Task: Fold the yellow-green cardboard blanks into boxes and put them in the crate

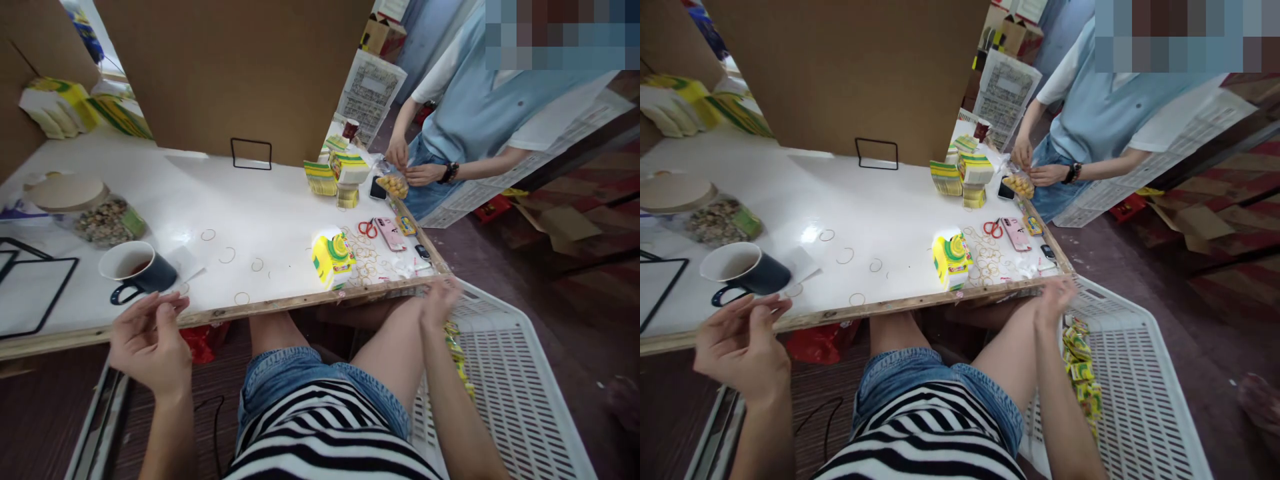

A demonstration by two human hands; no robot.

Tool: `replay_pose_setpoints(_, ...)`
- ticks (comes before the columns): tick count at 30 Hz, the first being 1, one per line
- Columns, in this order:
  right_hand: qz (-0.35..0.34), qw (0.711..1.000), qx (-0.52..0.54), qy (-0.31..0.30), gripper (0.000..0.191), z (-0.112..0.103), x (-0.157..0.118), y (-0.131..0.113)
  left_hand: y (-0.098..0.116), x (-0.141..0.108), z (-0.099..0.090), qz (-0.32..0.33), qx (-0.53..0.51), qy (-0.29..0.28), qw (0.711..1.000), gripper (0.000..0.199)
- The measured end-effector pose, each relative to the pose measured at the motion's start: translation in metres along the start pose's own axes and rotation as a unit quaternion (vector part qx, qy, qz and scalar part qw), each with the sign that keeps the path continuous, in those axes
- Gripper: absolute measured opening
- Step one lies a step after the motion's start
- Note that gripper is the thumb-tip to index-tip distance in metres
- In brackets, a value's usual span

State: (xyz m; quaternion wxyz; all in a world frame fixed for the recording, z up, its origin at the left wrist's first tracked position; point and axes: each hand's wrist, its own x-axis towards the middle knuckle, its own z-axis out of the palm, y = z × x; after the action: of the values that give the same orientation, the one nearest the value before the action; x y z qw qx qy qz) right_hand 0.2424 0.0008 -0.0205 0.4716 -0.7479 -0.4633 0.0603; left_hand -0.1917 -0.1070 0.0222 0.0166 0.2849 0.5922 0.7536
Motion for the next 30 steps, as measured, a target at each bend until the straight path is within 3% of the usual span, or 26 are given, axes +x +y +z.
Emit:
replay_pose_setpoints(4, 0.003, 0.976, 0.076, -0.203, 0.056, 0.084, -0.022, -0.053, 0.005, -0.002, -0.012, -0.015, -0.005, -0.001, 1.0, 0.022)
replay_pose_setpoints(8, -0.009, 0.943, 0.1, -0.317, 0.051, 0.127, -0.052, -0.098, -0.007, -0.004, -0.035, -0.035, 0.003, 0.011, 0.999, 0.022)
replay_pose_setpoints(13, -0.014, 0.909, 0.099, -0.405, 0.05, 0.139, -0.093, -0.141, -0.023, -0.004, -0.05, -0.059, 0.005, 0.001, 0.998, 0.023)
replay_pose_setpoints(20, -0.032, 0.878, 0.085, -0.47, 0.049, 0.155, -0.142, -0.197, -0.023, -0.008, -0.041, -0.099, 0.034, -0.092, 0.99, 0.024)
replay_pose_setpoints(24, -0.04, 0.871, 0.077, -0.483, 0.049, 0.157, -0.152, -0.208, -0.027, -0.011, -0.043, -0.127, 0.037, -0.115, 0.985, 0.025)
replay_pose_setpoints(30, -0.035, 0.871, 0.076, -0.484, 0.049, 0.157, -0.153, -0.204, -0.031, -0.01, -0.053, -0.134, 0.038, -0.101, 0.985, 0.025)
